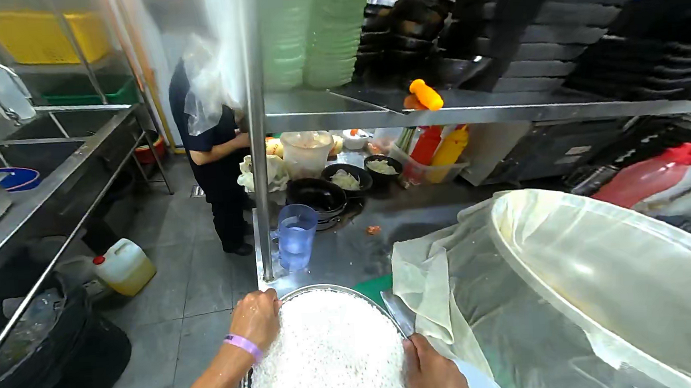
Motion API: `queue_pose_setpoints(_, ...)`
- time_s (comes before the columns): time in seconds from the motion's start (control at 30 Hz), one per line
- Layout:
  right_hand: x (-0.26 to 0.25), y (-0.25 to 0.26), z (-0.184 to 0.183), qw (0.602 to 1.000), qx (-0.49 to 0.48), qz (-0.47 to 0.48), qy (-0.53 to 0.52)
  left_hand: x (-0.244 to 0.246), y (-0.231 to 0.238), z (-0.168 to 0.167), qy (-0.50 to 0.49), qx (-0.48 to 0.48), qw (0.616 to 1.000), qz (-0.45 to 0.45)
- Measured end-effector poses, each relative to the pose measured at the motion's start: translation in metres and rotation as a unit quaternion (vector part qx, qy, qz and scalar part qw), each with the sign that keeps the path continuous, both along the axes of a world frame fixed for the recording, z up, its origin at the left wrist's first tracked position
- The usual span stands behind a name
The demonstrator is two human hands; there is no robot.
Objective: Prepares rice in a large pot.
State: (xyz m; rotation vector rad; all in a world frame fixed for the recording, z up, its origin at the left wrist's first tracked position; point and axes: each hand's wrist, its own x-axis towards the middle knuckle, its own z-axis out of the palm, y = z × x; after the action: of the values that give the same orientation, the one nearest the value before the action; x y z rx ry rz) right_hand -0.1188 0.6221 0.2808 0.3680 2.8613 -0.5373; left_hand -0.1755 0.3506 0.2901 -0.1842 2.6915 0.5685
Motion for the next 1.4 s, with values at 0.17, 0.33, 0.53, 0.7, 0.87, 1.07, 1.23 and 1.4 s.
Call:
queue_pose_setpoints(0.17, -0.011, -0.005, -0.006, 0.999, 0.046, -0.014, -0.022, 0.007, 0.013, -0.001, -0.036, -0.028, 0.998, 0.036)
queue_pose_setpoints(0.33, -0.017, 0.003, -0.005, 1.0, -0.025, 0.009, 0.008, 0.005, 0.006, 0.008, -0.054, 0.016, 0.998, 0.041)
queue_pose_setpoints(0.53, -0.03, 0.02, 0.065, 0.99, -0.116, 0.055, 0.053, 0.008, -0.002, 0.079, 0.058, 0.003, 0.998, 0.009)
queue_pose_setpoints(0.7, -0.047, 0.092, 0.149, 0.983, -0.15, 0.061, 0.082, -0.014, 0.059, 0.173, 0.165, 0.048, 0.985, -0.028)
queue_pose_setpoints(0.87, -0.065, 0.219, 0.208, 0.984, -0.085, 0.049, 0.15, -0.06, 0.184, 0.214, 0.23, 0.064, 0.967, -0.084)
queue_pose_setpoints(1.07, -0.125, 0.404, 0.252, 0.974, 0.057, 0.02, 0.217, -0.147, 0.387, 0.198, 0.235, 0.158, 0.951, -0.122)
queue_pose_setpoints(1.23, -0.189, 0.497, 0.239, 0.948, 0.212, -0.016, 0.236, -0.228, 0.516, 0.137, 0.202, 0.18, 0.952, -0.14)
queue_pose_setpoints(1.4, -0.222, 0.55, 0.14, 0.772, 0.311, 0.181, 0.523, -0.261, 0.554, 0.067, 0.184, 0.139, 0.958, -0.172)
